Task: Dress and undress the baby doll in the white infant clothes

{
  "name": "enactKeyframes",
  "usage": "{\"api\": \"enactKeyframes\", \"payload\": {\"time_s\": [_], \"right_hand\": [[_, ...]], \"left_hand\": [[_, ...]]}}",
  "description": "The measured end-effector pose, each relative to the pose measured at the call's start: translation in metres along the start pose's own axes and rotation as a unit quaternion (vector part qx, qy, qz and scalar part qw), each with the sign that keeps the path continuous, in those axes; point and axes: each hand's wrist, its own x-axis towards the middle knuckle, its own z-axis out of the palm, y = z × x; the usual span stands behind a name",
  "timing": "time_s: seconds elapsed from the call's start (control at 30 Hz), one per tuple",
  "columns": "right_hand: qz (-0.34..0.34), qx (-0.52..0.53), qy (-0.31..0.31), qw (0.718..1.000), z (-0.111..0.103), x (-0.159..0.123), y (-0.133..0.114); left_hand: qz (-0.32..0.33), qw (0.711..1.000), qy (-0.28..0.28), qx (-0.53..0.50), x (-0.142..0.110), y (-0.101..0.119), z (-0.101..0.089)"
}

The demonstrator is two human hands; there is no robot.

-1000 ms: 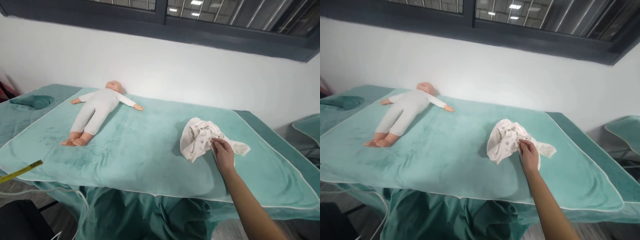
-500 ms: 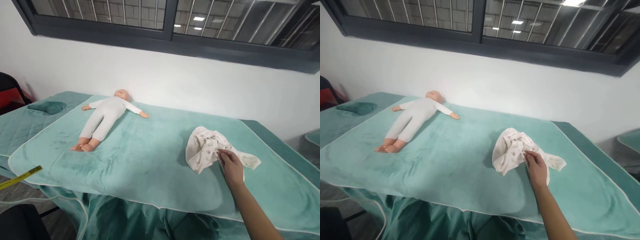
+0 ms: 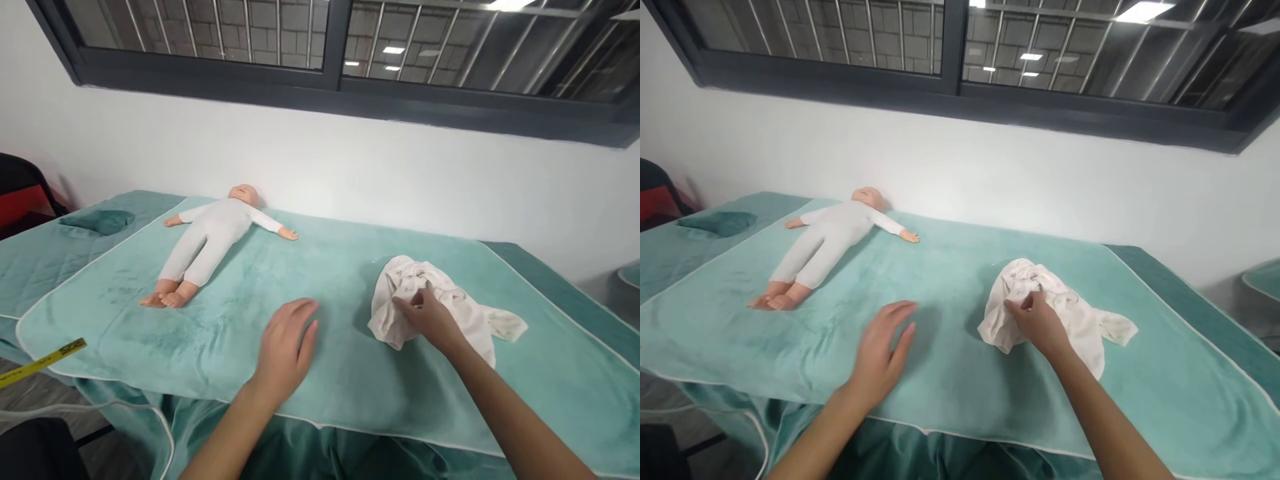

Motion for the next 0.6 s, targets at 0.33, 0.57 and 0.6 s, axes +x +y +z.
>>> {"api": "enactKeyframes", "payload": {"time_s": [0.33,0.57,0.6], "right_hand": [[-0.276,0.231,0.016,0.933,0.019,-0.006,-0.066],[-0.445,0.163,-0.176,0.863,0.056,-0.051,-0.113],[-0.440,0.145,-0.164,0.871,0.060,-0.051,-0.108]], "left_hand": [[-0.288,0.900,-0.053,-0.324,0.052,-0.041,0.077],[-0.371,0.757,0.053,-0.536,0.052,-0.044,0.060],[-0.383,0.729,0.048,-0.566,0.053,-0.045,0.058]]}}
